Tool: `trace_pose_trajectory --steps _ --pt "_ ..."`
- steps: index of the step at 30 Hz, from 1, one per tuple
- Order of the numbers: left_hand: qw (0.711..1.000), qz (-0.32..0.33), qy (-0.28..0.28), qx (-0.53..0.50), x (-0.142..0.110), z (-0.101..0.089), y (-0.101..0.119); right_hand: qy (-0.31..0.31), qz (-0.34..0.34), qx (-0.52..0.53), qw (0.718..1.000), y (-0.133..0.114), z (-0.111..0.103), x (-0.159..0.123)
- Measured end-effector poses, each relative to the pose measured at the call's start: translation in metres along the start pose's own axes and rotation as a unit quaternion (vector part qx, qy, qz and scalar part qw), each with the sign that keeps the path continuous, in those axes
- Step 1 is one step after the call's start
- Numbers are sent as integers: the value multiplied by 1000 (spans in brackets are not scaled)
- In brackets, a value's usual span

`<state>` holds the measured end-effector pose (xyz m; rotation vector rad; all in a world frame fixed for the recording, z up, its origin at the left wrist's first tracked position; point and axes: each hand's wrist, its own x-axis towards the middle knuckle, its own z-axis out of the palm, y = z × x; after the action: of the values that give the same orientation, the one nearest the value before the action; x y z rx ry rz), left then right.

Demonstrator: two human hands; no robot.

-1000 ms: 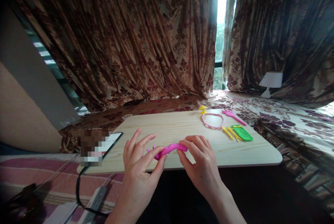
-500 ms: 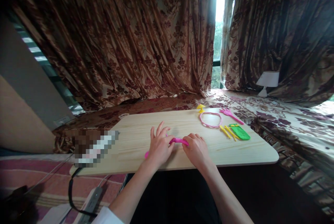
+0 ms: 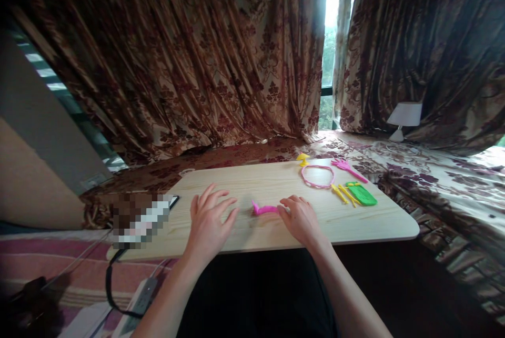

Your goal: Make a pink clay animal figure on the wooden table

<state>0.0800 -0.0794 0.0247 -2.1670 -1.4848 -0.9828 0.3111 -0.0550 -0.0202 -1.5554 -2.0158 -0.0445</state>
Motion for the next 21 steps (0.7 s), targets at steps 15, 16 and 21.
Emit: trace_pose_trajectory --steps 15,16,21 --pt "996 -92 14 2 -58 5 -47 -2 -37 68 997 -12 5 -6" --pt "996 -93 14 1 -58 4 -47 6 -38 76 996 -13 5 -7" --pt "996 -91 9 -5 -59 5 -46 28 -43 106 993 -11 8 -8"
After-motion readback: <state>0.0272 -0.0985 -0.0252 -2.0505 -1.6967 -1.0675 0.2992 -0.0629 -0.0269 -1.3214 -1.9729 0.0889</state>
